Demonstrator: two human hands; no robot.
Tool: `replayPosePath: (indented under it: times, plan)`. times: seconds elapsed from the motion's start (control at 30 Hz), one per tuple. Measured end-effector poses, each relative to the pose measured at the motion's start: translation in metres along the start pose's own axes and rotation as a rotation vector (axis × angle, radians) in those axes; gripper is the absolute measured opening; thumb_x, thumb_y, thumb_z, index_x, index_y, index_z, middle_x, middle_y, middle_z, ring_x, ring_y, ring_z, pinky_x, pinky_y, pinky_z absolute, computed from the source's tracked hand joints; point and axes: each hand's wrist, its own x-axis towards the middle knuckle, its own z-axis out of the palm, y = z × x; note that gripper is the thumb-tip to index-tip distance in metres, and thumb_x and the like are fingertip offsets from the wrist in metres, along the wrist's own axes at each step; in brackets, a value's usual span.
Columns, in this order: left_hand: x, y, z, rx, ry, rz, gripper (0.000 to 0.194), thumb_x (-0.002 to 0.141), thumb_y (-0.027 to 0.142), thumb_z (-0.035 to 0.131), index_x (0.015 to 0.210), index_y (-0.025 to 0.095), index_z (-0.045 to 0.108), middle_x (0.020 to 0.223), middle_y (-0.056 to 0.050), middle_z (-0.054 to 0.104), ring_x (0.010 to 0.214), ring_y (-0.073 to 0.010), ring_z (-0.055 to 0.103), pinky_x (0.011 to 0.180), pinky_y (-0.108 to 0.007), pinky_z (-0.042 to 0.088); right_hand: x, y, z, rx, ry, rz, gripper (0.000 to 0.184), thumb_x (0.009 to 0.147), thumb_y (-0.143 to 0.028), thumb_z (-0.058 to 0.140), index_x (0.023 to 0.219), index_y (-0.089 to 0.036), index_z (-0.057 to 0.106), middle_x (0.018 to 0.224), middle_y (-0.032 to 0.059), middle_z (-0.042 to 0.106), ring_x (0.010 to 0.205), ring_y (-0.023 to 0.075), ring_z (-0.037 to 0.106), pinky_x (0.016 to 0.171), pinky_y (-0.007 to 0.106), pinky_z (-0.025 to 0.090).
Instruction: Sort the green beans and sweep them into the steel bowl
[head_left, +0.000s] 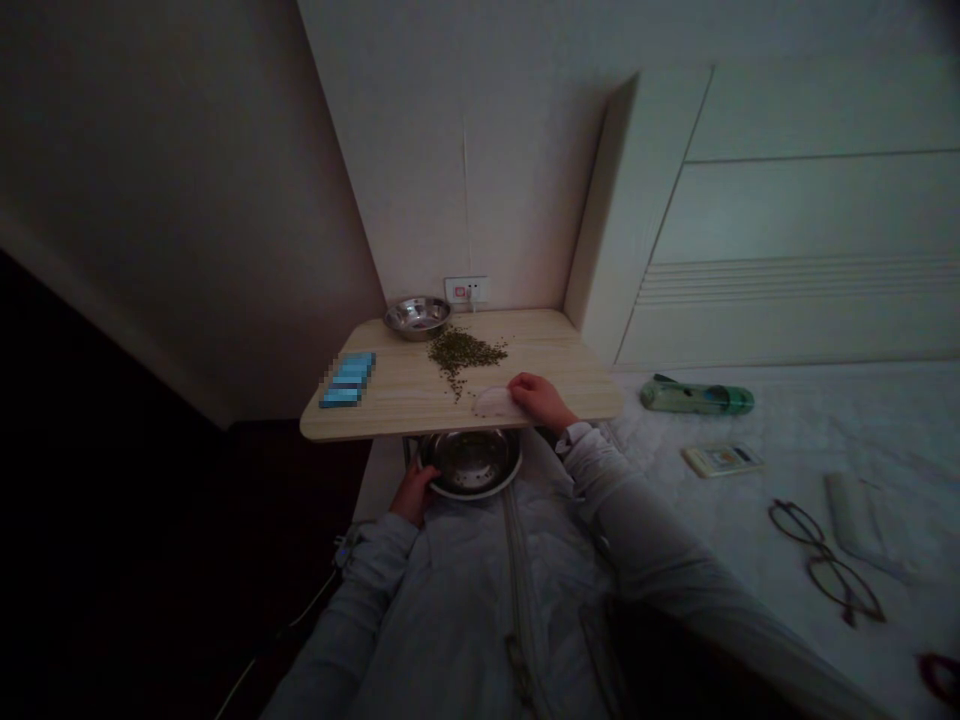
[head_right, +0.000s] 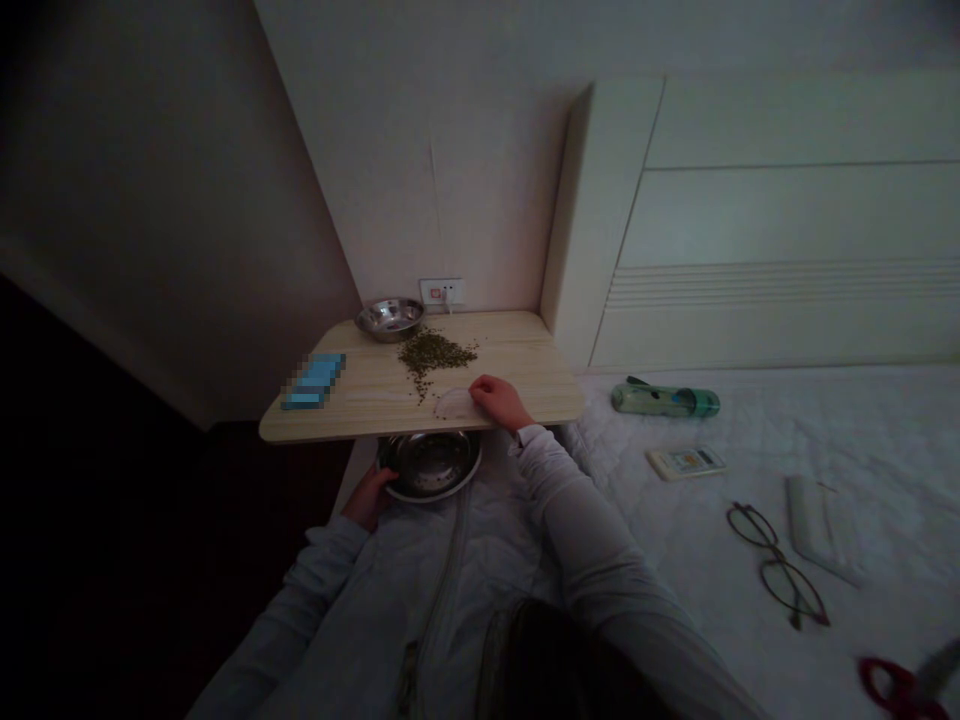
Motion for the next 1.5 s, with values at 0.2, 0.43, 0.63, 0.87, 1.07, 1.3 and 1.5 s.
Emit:
replayPosePath:
  times: [0.2,0.43,0.63,0.87,1.07,1.3,1.5]
  plan:
    - [-0.003,0.003,0.003,0.035,0.037,-0.003,0.049,0.054,0.007,0.053,0.102,0.018,0.057,0.080,-0.002,0.067,0.073,-0.0183,0.062,0.053,-0.024,0.044,0.000,0.000,0.000,0.017,0.015,-0.006,0.015,0.063,-0.022,0.045,0.069,-0.016,0.058,0.060,-0.0019,0.057,0.058,0.0101,0.048,0.057,0.022,0.035]
    - [-0.002,0.003,0.003,0.028,0.016,0.014,0.051,0.053,0.008,0.053,0.103,0.016,0.057,0.074,-0.002,0.066,0.071,-0.0187,0.062,0.053,-0.024,0.045,0.000,0.001,0.001,0.006,0.042,-0.010,0.015,0.065,-0.021,0.046,0.070,-0.016,0.058,0.060,-0.0014,0.058,0.059,0.0106,0.050,0.061,0.023,0.036]
    - [-0.005,0.005,0.006,0.028,0.045,-0.011,0.049,0.054,0.007,0.053,0.102,0.017,0.058,0.077,-0.002,0.066,0.074,-0.0192,0.062,0.059,-0.026,0.047,-0.001,0.000,0.000,-0.019,0.023,-0.021,0.014,0.065,-0.021,0.047,0.070,-0.017,0.059,0.060,-0.0018,0.059,0.061,0.0106,0.050,0.060,0.023,0.036]
    - [-0.005,0.005,0.005,0.037,0.041,0.002,0.051,0.053,0.008,0.053,0.104,0.018,0.057,0.079,-0.003,0.067,0.074,-0.0189,0.061,0.054,-0.024,0.045,0.000,0.001,0.000,-0.035,0.006,-0.013,0.015,0.065,-0.023,0.046,0.070,-0.017,0.059,0.060,-0.0015,0.058,0.059,0.0108,0.048,0.058,0.023,0.035]
    - [-0.006,0.006,0.006,0.053,0.059,-0.019,0.053,0.055,0.008,0.052,0.107,0.018,0.056,0.080,-0.003,0.067,0.073,-0.0185,0.061,0.048,-0.022,0.042,0.002,0.005,0.001,-0.023,-0.012,-0.024,0.016,0.063,-0.024,0.046,0.070,-0.017,0.059,0.062,-0.0011,0.058,0.061,0.0116,0.049,0.060,0.024,0.036]
    - [-0.010,0.010,0.009,0.051,0.056,-0.013,0.052,0.055,0.007,0.052,0.105,0.019,0.058,0.081,-0.003,0.067,0.076,-0.0192,0.062,0.050,-0.023,0.043,0.000,0.003,0.000,-0.016,-0.021,-0.027,0.017,0.063,-0.025,0.046,0.070,-0.017,0.059,0.063,-0.0010,0.058,0.061,0.0116,0.049,0.061,0.024,0.036]
    - [-0.010,0.009,0.009,0.040,0.043,-0.017,0.051,0.055,0.007,0.051,0.104,0.017,0.058,0.078,-0.002,0.067,0.074,-0.0185,0.062,0.051,-0.023,0.043,-0.001,0.002,0.000,0.010,-0.013,-0.020,0.017,0.062,-0.025,0.046,0.069,-0.016,0.059,0.062,-0.0014,0.057,0.060,0.0113,0.048,0.059,0.024,0.034]
